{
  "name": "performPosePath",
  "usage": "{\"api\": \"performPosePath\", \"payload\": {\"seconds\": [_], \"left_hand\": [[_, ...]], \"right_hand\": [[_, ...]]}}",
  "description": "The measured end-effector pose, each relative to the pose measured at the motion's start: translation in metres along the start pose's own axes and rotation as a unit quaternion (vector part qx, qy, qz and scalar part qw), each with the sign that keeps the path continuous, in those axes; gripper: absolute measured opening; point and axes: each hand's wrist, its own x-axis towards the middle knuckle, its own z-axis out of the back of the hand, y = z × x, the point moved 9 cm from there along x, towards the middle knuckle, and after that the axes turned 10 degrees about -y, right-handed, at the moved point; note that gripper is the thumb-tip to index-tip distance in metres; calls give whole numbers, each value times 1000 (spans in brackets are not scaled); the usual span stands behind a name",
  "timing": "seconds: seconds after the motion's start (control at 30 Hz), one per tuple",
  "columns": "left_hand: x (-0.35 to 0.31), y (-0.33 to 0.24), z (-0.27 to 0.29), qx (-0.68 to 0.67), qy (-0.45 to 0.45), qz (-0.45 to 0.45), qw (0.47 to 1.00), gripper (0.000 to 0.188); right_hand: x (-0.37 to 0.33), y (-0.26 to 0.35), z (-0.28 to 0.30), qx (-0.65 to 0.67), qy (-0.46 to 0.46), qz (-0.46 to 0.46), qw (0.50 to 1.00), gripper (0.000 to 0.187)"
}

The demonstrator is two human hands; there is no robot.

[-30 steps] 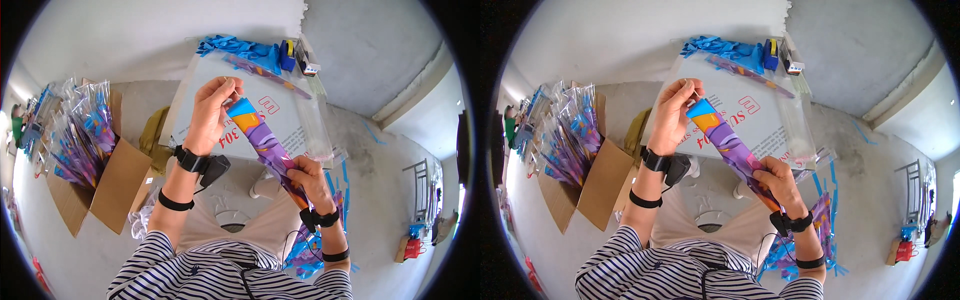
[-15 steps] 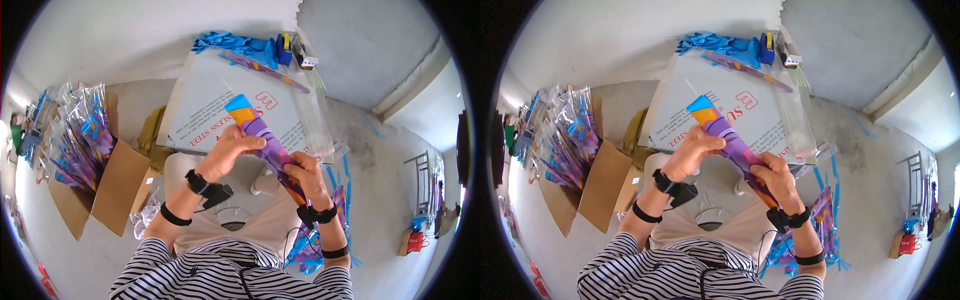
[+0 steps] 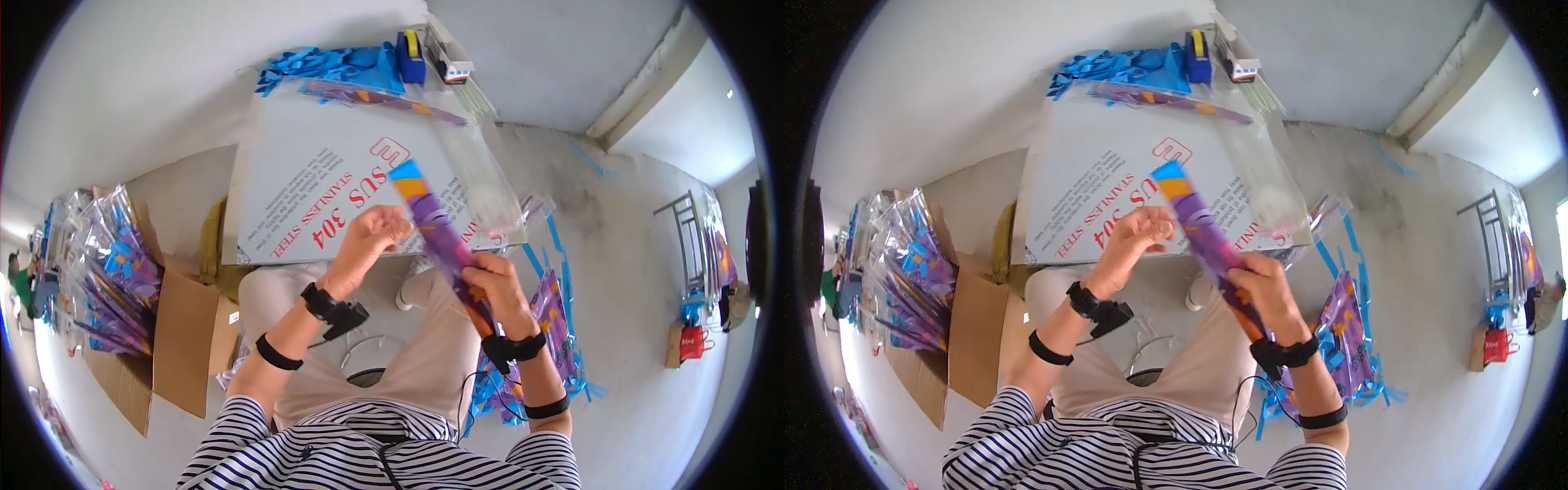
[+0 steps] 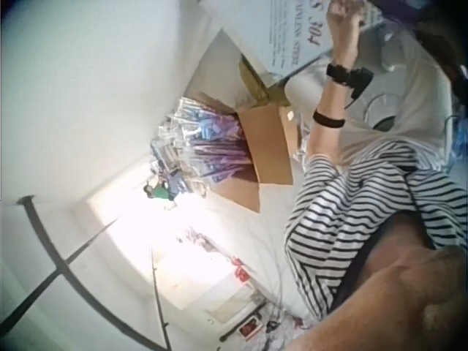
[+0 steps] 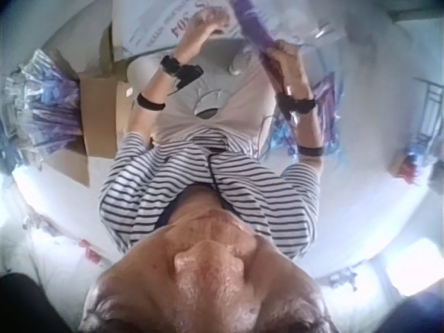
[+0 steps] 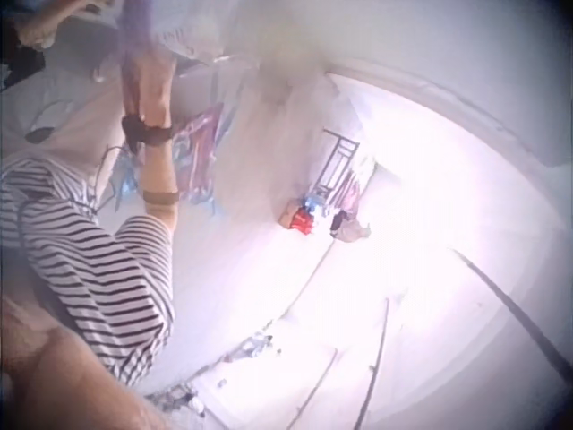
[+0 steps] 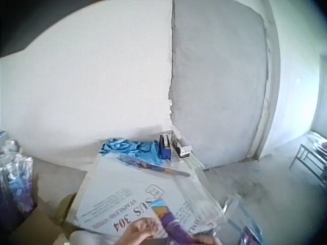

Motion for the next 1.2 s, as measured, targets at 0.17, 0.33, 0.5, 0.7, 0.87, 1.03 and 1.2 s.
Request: {"api": "performPosePath", "payload": {"seconds": [0.17,0.33,0.5,0.7,0.87,1.03,1.2], "left_hand": [[68,21,-31,454,9,-319,832,65],[144,47,-121,556,103,-350,747,70],[191,70,-157,602,112,-365,701,72],[217,64,-156,632,190,-257,706,36],[285,10,-132,616,-39,-363,698,45],[333,32,-83,641,-67,-227,730,43],[260,38,-53,584,-12,-344,735,12]], "right_hand": [[-2,-38,98,22,-161,-31,986,13],[-3,-57,122,76,-185,-80,977,14],[10,-71,142,58,-207,-83,973,14],[32,-76,152,86,-212,-112,967,15],[50,-83,140,83,-195,-118,970,14],[51,-85,138,84,-193,-137,968,12],[50,-90,140,64,-183,-138,971,14]]}}
